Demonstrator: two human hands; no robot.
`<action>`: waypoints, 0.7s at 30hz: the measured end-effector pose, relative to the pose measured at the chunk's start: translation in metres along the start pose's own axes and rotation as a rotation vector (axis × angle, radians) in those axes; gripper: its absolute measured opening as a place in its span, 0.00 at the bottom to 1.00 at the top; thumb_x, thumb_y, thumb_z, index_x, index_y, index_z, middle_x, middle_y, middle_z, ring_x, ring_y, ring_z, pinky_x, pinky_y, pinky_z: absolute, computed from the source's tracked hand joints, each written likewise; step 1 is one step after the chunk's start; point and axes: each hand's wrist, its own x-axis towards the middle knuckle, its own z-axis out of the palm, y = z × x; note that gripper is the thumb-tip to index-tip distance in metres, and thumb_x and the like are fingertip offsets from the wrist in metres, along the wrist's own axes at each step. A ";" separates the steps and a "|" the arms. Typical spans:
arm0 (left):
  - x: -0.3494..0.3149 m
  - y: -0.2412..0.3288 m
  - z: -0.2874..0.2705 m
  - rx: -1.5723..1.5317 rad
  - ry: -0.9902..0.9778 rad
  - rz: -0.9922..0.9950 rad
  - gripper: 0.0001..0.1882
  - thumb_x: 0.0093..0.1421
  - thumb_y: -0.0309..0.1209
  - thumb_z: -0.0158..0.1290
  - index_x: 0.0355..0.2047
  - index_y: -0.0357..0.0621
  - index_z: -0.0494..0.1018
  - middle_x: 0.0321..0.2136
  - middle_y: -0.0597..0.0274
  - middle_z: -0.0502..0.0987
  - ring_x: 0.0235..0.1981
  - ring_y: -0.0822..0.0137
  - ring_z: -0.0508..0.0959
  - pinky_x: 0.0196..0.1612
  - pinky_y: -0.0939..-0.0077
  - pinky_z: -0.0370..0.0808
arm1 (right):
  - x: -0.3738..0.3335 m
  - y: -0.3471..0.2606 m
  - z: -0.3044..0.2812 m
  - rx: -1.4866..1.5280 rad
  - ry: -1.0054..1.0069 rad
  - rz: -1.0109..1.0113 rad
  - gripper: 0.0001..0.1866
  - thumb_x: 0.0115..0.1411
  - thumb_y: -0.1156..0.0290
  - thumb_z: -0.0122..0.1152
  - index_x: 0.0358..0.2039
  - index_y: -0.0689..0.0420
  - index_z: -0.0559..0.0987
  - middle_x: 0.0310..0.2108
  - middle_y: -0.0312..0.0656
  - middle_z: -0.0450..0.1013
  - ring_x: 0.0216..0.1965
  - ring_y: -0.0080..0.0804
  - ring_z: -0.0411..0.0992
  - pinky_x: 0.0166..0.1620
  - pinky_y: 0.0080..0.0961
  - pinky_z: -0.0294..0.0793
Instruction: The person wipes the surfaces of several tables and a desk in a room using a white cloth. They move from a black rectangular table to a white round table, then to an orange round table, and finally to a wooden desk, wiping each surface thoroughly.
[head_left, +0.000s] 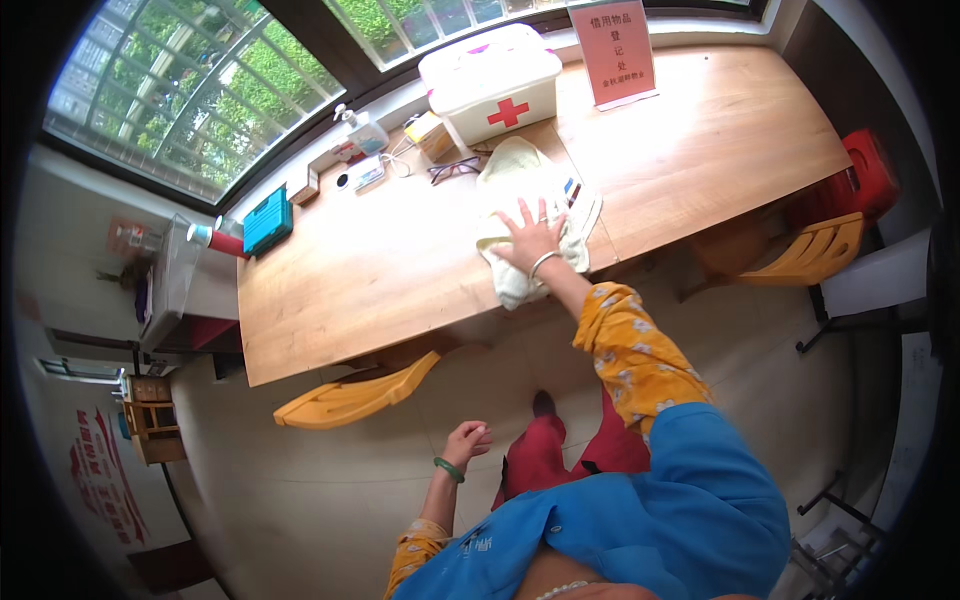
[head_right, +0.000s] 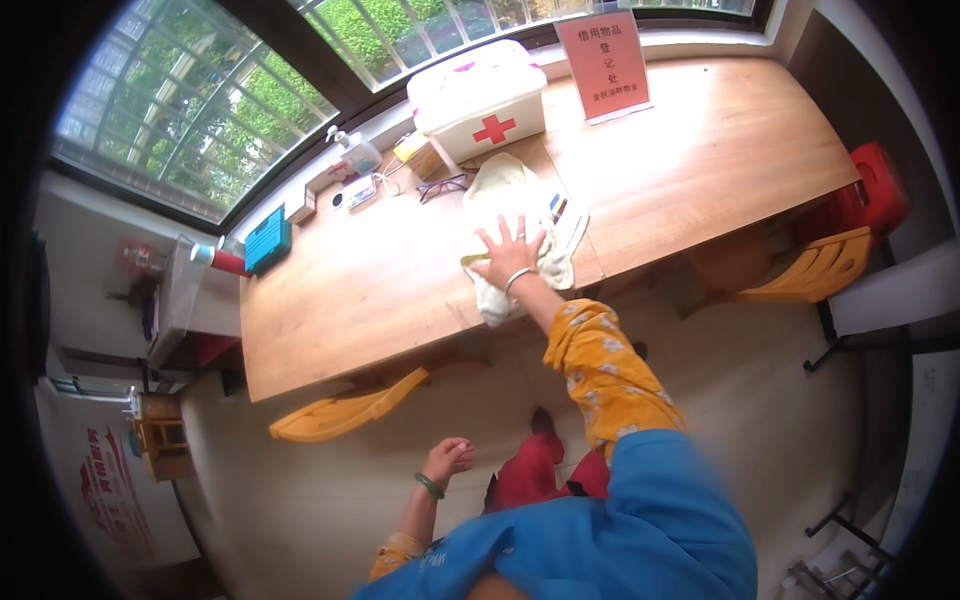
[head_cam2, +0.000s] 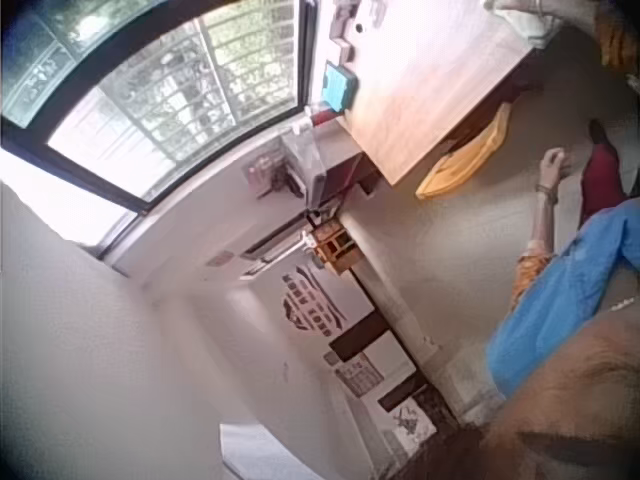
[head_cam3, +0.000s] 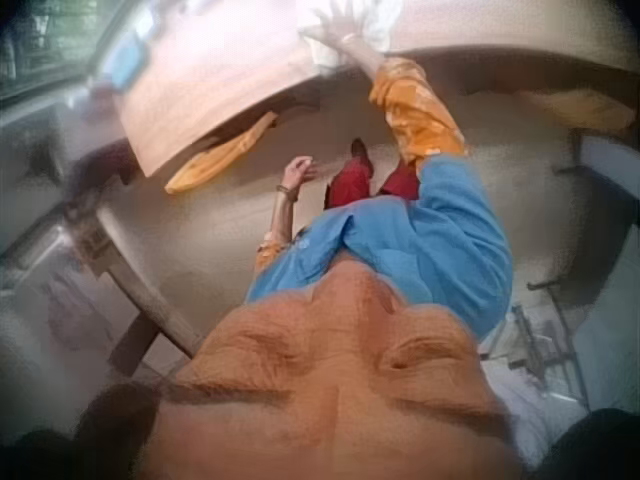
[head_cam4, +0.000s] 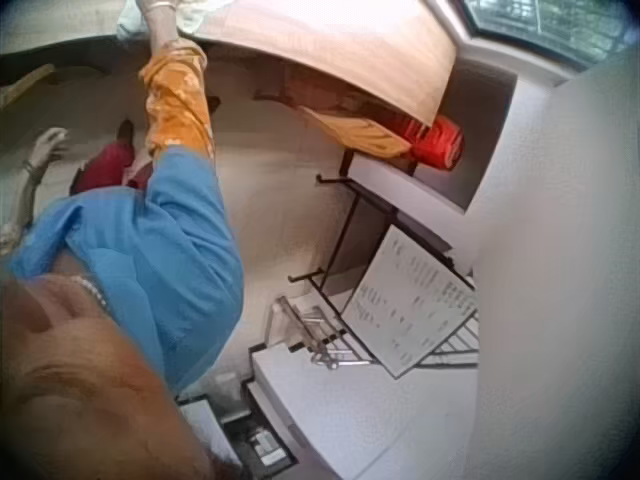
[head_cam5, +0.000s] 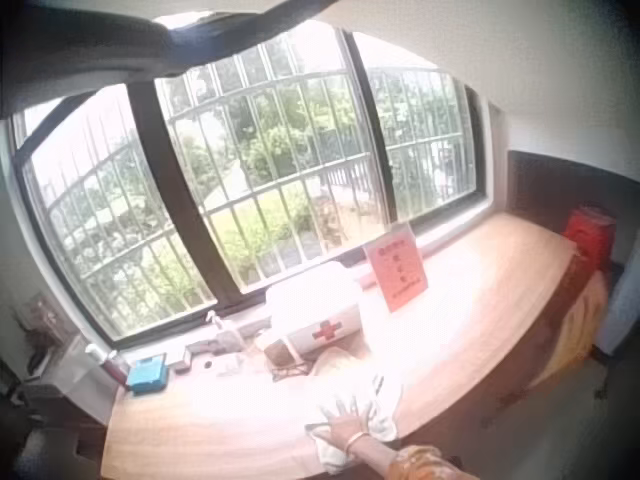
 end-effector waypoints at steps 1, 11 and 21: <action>0.014 0.029 0.026 0.020 -0.029 0.017 0.11 0.57 0.33 0.48 0.39 0.42 0.68 0.35 0.61 0.73 0.33 0.70 0.74 0.34 0.75 0.73 | 0.009 0.005 0.007 0.007 0.030 -0.058 0.39 0.43 0.39 0.54 0.56 0.36 0.58 0.61 0.41 0.45 0.61 0.52 0.36 0.51 0.69 0.35; 0.187 0.251 0.268 0.058 0.136 0.453 0.08 0.58 0.27 0.44 0.37 0.37 0.67 0.29 0.58 0.73 0.28 0.71 0.74 0.33 0.79 0.73 | 0.033 0.272 -0.017 0.247 -0.094 -0.282 0.24 0.46 0.54 0.51 0.46 0.40 0.68 0.58 0.38 0.52 0.59 0.41 0.48 0.58 0.54 0.35; 0.333 0.380 0.519 1.229 0.591 0.870 0.27 0.50 0.44 0.50 0.50 0.52 0.62 0.54 0.55 0.56 0.57 0.52 0.51 0.55 0.43 0.39 | 0.243 0.644 -0.153 0.018 0.141 -0.076 0.31 0.40 0.51 0.58 0.49 0.38 0.67 0.59 0.41 0.50 0.60 0.54 0.40 0.54 0.64 0.33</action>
